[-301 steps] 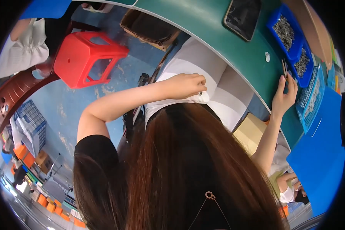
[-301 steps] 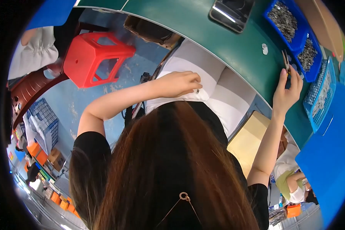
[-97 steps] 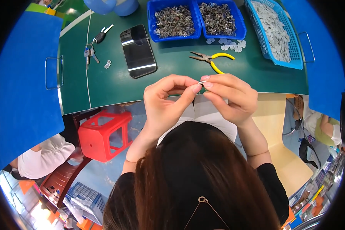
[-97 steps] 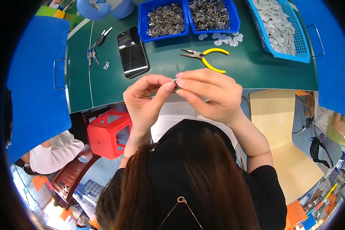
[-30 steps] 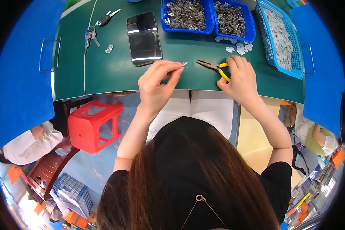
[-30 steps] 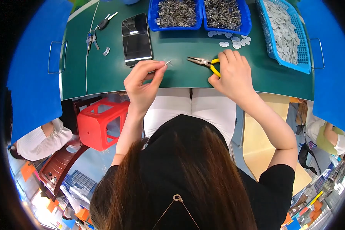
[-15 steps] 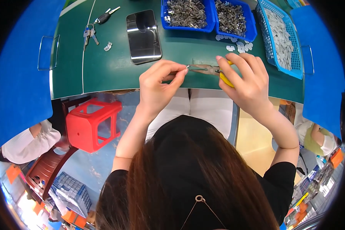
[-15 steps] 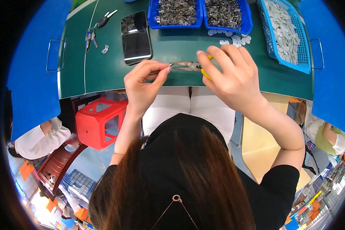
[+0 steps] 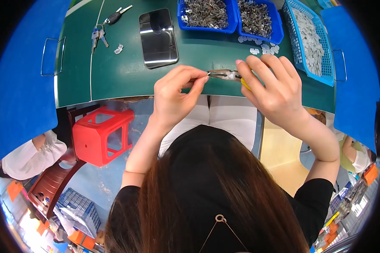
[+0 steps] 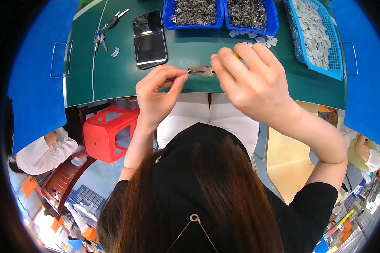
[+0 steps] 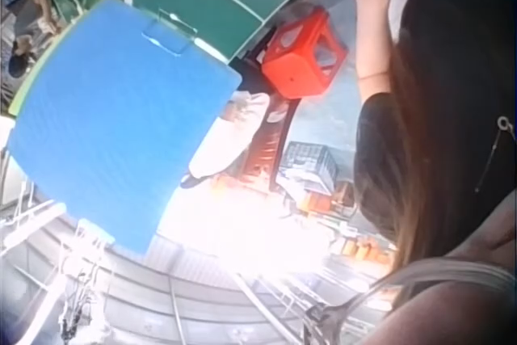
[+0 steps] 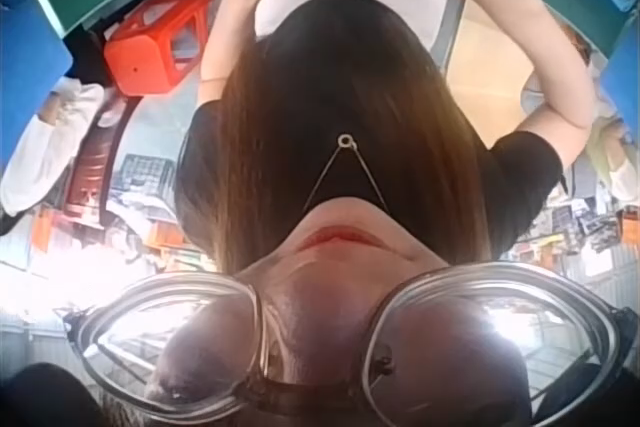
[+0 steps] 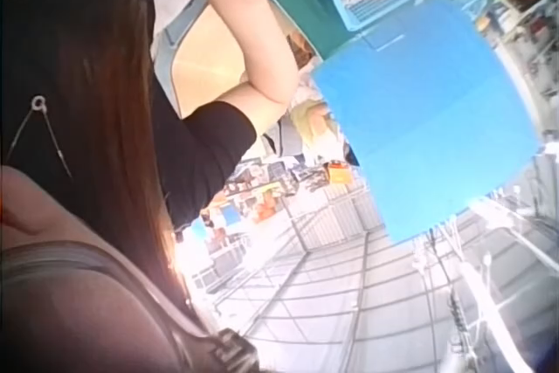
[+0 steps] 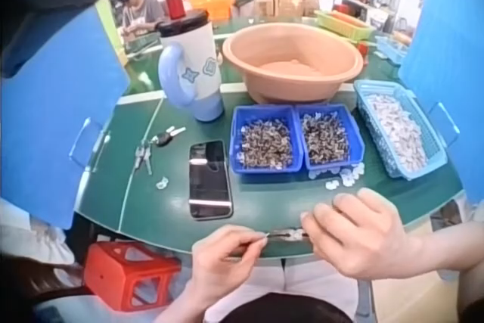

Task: The person is using pliers to assemble small metal and plastic components into larger pieces.

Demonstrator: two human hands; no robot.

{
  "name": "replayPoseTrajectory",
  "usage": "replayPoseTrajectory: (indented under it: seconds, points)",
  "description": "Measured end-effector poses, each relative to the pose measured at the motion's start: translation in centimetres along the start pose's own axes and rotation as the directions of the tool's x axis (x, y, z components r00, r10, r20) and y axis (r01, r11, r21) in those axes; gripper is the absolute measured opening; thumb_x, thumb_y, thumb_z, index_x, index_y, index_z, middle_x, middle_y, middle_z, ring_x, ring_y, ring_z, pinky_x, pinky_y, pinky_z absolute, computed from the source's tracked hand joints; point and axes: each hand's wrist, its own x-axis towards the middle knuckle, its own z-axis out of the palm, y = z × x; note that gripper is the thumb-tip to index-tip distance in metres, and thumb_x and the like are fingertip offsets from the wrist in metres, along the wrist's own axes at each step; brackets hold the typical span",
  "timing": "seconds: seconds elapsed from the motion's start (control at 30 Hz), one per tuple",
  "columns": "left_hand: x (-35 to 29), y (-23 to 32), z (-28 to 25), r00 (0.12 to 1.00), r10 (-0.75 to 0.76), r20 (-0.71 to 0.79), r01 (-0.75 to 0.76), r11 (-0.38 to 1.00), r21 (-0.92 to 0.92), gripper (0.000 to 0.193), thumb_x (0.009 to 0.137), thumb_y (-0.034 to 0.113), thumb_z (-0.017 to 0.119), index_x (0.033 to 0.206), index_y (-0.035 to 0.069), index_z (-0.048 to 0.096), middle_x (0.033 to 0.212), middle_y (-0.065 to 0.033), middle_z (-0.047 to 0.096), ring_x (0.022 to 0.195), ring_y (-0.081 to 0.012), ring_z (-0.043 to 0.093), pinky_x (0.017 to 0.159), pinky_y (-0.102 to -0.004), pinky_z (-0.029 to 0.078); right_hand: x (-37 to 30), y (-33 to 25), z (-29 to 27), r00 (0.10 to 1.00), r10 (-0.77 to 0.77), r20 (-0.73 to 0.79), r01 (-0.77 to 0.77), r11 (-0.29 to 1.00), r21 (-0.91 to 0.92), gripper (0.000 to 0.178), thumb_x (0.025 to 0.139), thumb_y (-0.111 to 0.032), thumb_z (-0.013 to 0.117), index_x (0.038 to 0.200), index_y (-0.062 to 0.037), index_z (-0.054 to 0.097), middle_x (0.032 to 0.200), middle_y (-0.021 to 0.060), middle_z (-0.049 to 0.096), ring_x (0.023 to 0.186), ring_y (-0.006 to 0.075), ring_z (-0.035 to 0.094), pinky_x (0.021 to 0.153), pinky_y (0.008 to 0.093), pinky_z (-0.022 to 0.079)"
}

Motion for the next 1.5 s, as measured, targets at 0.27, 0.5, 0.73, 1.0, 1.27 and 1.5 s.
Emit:
replayPoseTrajectory:
  seconds: [0.27,0.5,0.73,1.0,1.27,1.5]
  points:
    - [-0.2,-0.3,0.1,0.988,0.154,-0.007,-0.152,0.981,0.123,0.014,0.07,-0.009,0.066,0.079,0.001,0.063,0.076,-0.0083,0.062,0.063,-0.0204,0.062,0.054,-0.0273,0.05,1.0,0.0,-1.0,0.992,-0.124,0.029,0.126,0.99,-0.065,0.035,0.054,-0.005,0.065,0.088,0.0051,0.062,0.089,0.0109,0.057,0.075,0.0225,0.054,0.059,0.0312,0.042]
    - [-0.7,-0.4,0.1,0.974,0.206,0.096,-0.223,0.951,0.213,0.015,0.069,-0.009,0.066,0.081,0.0,0.064,0.078,-0.0085,0.064,0.066,-0.0187,0.063,0.057,-0.0255,0.05,1.2,0.7,-1.3,0.964,-0.233,0.125,0.237,0.971,-0.023,0.03,0.054,-0.006,0.063,0.082,0.0042,0.061,0.08,0.0088,0.054,0.072,0.0199,0.052,0.054,0.0282,0.042]
    - [-0.7,-0.4,0.2,0.952,0.245,0.185,-0.279,0.942,0.188,0.013,0.07,-0.001,0.068,0.08,0.004,0.062,0.076,-0.0061,0.061,0.063,-0.0222,0.061,0.053,-0.0293,0.05,0.7,1.7,-0.7,0.937,-0.242,0.252,0.245,0.969,0.018,0.031,0.05,-0.011,0.066,0.079,-0.0001,0.059,0.072,0.0049,0.048,0.074,0.0193,0.052,0.054,0.0281,0.045]
    - [-0.4,0.3,-0.2,0.952,0.213,0.22,-0.261,0.941,0.218,0.011,0.072,-0.001,0.067,0.082,0.003,0.063,0.077,-0.0067,0.062,0.063,-0.0206,0.062,0.056,-0.0278,0.052,-0.2,1.4,-1.0,0.966,-0.13,0.225,0.127,0.992,0.027,0.037,0.051,-0.01,0.07,0.085,-0.0034,0.059,0.077,0.0046,0.05,0.074,0.0198,0.052,0.056,0.03,0.047]
    - [-0.5,0.2,-0.7,0.934,-0.305,0.185,0.353,0.864,-0.359,0.007,0.08,-0.004,0.063,0.087,-0.005,0.066,0.082,-0.0081,0.063,0.072,-0.0118,0.062,0.066,-0.0211,0.053,-0.2,2.2,-2.4,0.991,0.032,0.127,-0.05,0.988,0.144,0.035,0.054,-0.007,0.072,0.087,-0.0062,0.059,0.086,0.0049,0.056,0.076,0.0216,0.055,0.059,0.0307,0.047]
    - [-0.4,0.4,-0.4,0.99,-0.102,0.094,0.12,0.97,-0.212,0.011,0.078,-0.006,0.064,0.087,-0.002,0.067,0.082,-0.0089,0.064,0.073,-0.0137,0.063,0.063,-0.0225,0.051,0.0,1.8,-2.6,0.994,0.066,0.087,-0.077,0.988,0.13,0.034,0.054,-0.006,0.071,0.085,-0.0058,0.059,0.085,0.0049,0.056,0.072,0.0212,0.055,0.058,0.0319,0.047]
